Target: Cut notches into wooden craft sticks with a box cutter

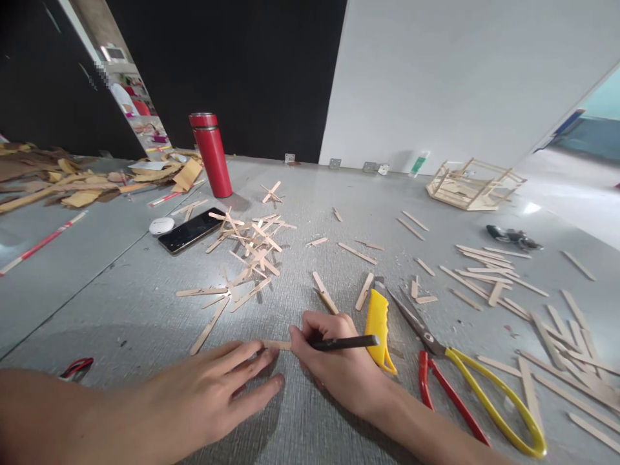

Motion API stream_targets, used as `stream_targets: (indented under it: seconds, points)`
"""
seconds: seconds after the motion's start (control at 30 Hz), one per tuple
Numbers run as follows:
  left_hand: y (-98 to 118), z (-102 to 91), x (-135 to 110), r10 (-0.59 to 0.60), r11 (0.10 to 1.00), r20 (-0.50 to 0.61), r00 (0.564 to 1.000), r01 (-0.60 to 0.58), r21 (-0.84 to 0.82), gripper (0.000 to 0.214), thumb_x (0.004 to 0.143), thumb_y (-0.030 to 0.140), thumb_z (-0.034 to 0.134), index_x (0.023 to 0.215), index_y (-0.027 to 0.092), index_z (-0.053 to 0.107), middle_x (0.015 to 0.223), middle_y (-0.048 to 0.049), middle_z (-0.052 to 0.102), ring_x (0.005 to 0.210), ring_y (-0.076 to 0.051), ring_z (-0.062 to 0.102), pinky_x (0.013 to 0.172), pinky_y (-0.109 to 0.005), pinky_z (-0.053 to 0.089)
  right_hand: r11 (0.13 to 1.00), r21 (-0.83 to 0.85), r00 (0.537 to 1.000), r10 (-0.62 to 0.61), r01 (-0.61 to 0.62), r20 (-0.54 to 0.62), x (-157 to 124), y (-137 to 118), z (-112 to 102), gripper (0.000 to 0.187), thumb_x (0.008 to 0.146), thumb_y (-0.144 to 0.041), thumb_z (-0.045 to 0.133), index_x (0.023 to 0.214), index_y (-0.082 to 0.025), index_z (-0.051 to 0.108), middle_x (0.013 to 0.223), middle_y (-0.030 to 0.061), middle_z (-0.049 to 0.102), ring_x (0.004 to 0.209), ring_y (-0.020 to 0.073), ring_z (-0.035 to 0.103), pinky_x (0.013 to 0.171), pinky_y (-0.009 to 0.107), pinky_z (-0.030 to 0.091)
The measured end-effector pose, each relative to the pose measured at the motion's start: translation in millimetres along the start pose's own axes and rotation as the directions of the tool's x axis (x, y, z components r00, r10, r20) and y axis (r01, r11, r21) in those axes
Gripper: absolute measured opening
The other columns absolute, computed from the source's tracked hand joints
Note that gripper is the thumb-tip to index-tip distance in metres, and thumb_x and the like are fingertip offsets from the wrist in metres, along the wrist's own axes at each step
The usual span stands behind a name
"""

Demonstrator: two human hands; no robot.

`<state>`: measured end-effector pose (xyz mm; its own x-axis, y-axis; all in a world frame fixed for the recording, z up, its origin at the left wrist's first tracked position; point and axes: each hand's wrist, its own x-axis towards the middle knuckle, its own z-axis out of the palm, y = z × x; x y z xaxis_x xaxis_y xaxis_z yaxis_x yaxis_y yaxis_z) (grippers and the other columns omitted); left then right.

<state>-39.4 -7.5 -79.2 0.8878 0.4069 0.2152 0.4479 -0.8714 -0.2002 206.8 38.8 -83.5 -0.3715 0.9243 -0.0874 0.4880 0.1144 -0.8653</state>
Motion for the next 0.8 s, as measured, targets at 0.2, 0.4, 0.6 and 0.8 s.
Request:
stream_targets:
  seconds: [0.2, 0.4, 0.6, 0.8]
  points:
    - [0.1, 1.4, -0.7, 0.008, 1.000, -0.013, 1.000, -0.008, 0.003, 0.033, 0.097, 0.015, 0.059, 0.129, 0.009, 0.060, 0.132, -0.0215, 0.066, 0.118, -0.031, 0.063, 0.094, -0.038, 0.053, 0.999, -0.032, 1.000, -0.024, 0.024, -0.012, -0.5, 2.0, 0.4, 0.046, 0.102, -0.040, 0.056, 0.062, -0.023, 0.042, 0.047, -0.0058, 0.050, 0.036, 0.0062, 0.042, 0.036, 0.021, 0.027]
    - [-0.2, 1.0, -0.9, -0.005, 1.000, -0.009, 1.000, 0.005, 0.012, 0.031, 0.098, 0.017, 0.060, 0.129, 0.011, 0.060, 0.132, -0.0202, 0.067, 0.118, -0.030, 0.064, 0.093, -0.038, 0.052, 0.998, -0.043, 0.999, -0.041, 0.040, -0.020, 1.1, 0.1, 0.9, 0.045, 0.101, -0.038, 0.056, 0.061, -0.023, 0.043, 0.047, -0.0055, 0.051, 0.035, 0.0061, 0.041, 0.035, 0.021, 0.027]
    - [-0.3, -0.8, -0.7, 0.012, 0.999, -0.010, 1.000, -0.011, 0.032, 0.031, 0.099, 0.018, 0.059, 0.129, 0.010, 0.060, 0.132, -0.0207, 0.067, 0.119, -0.030, 0.063, 0.097, -0.038, 0.050, 0.997, -0.060, 0.998, -0.053, 0.052, -0.028, 1.8, -0.3, 1.6, 0.043, 0.101, -0.037, 0.055, 0.062, -0.023, 0.044, 0.047, -0.0055, 0.050, 0.036, 0.0061, 0.041, 0.036, 0.021, 0.027]
    - [0.5, -1.5, 0.4, 0.014, 0.999, 0.003, 1.000, -0.014, 0.033, 0.033, 0.099, 0.017, 0.058, 0.131, 0.010, 0.060, 0.134, -0.0203, 0.066, 0.121, -0.030, 0.063, 0.096, -0.038, 0.051, 0.994, -0.093, 0.997, -0.069, 0.064, -0.044, 1.6, -0.6, 1.3, 0.043, 0.099, -0.035, 0.056, 0.061, -0.023, 0.041, 0.046, -0.0059, 0.047, 0.039, 0.0066, 0.038, 0.038, 0.022, 0.026]
